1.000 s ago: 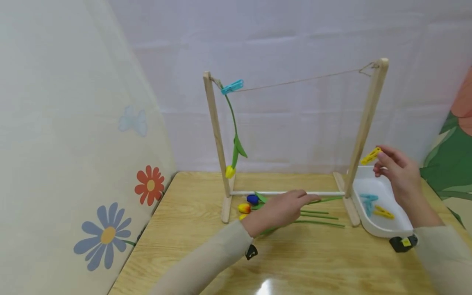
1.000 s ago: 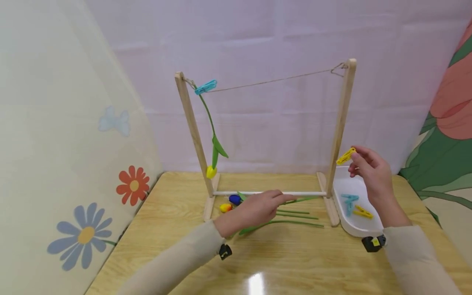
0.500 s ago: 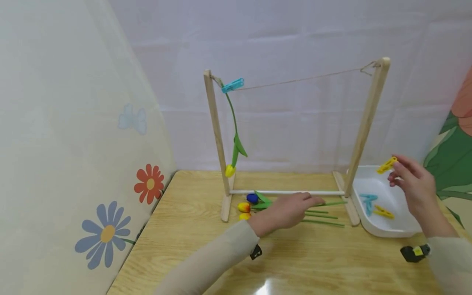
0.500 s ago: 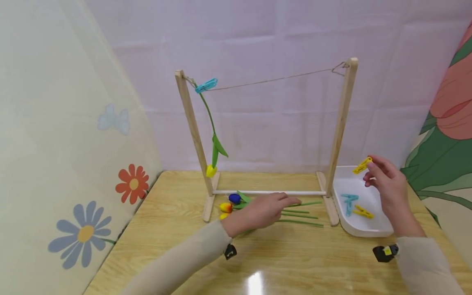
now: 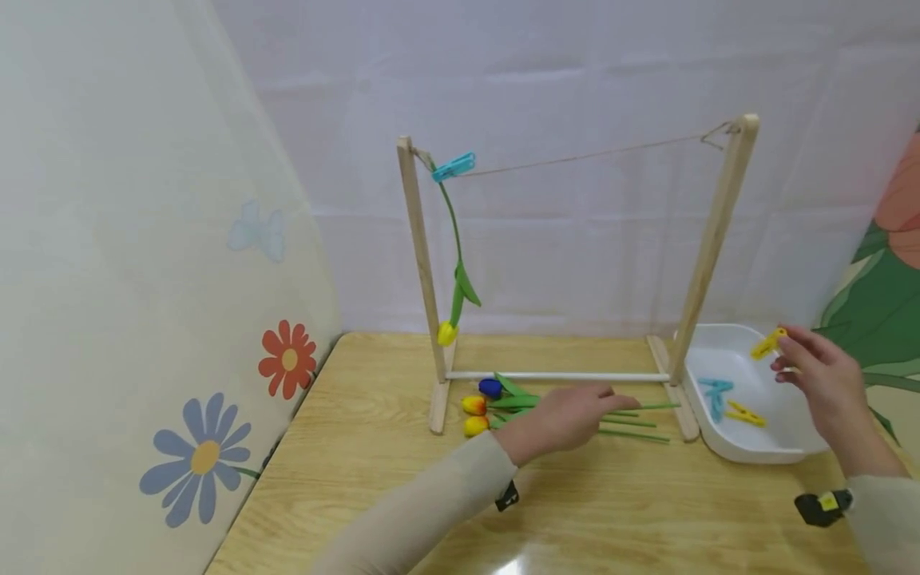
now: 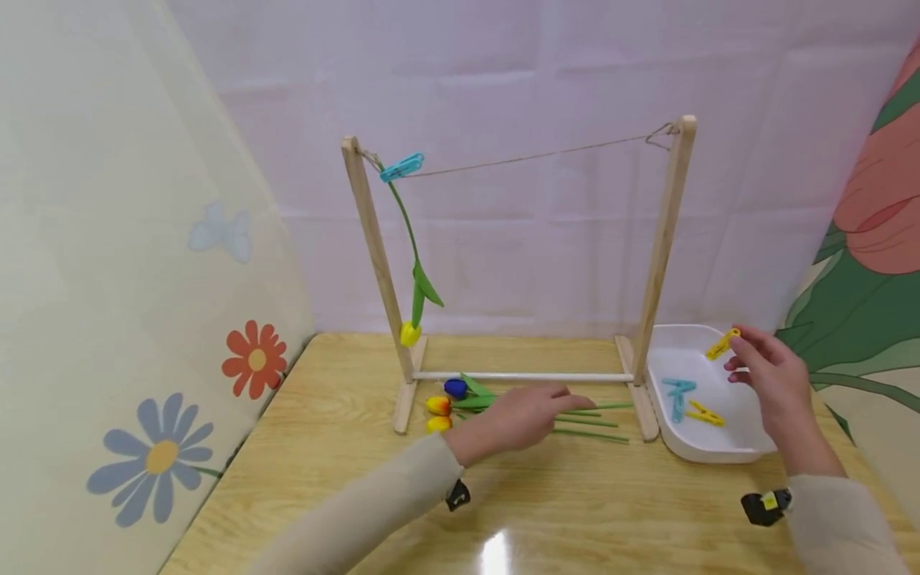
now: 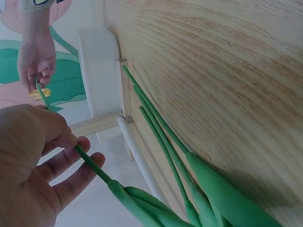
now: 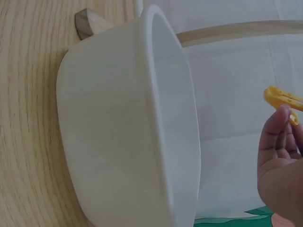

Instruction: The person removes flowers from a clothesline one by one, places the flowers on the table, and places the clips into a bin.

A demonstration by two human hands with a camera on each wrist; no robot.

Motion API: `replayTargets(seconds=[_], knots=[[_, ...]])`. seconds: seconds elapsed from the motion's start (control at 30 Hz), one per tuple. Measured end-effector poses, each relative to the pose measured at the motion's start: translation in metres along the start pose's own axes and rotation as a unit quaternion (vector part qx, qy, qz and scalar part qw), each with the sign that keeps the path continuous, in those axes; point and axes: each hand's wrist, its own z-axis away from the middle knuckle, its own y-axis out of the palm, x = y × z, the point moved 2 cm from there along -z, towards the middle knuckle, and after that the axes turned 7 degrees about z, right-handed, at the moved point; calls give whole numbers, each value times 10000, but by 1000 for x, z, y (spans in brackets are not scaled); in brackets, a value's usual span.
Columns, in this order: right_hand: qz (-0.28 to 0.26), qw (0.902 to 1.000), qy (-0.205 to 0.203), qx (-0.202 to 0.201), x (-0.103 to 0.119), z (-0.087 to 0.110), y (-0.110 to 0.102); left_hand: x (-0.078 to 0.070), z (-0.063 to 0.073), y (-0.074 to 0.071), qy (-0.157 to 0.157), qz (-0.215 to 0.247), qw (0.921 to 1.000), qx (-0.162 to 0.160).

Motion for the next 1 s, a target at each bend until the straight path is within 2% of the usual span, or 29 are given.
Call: replayTargets(seconds=[0.13,0.23,0.33,0.47,0.57,0.67,0.77,0.87,1.0], knots=[[900,9957,210,-59,-7,-3,-7,-1,-1,4,-32,39,10000,-25],[1721,9845,332,-66,-10,-5,-11,0,-2,8,-38,68,10000,-51],[2232,9736,471,-49,-12,-6,-15,1,-3,12,-62,67,9999,-56],[2603,9637,599,6,-15,-8,-18,1,-4,12,-96,1,10000,-27],[2940,9542,550,40,-17,-9,-19,-1,-2,10,-131,17,9998,143],[3216,9459,424,76,-19,-10,-20,-4,2,7,-157,236,9989,374],[3346,9416,354,126,-21,-12,-21,-6,7,4,-117,448,9979,457],[3530,9347,370,178,-22,-14,-22,-7,13,-2,-65,672,9969,392],[3937,9180,365,296,-23,-16,-22,-1,23,-13,-74,900,9958,115]])
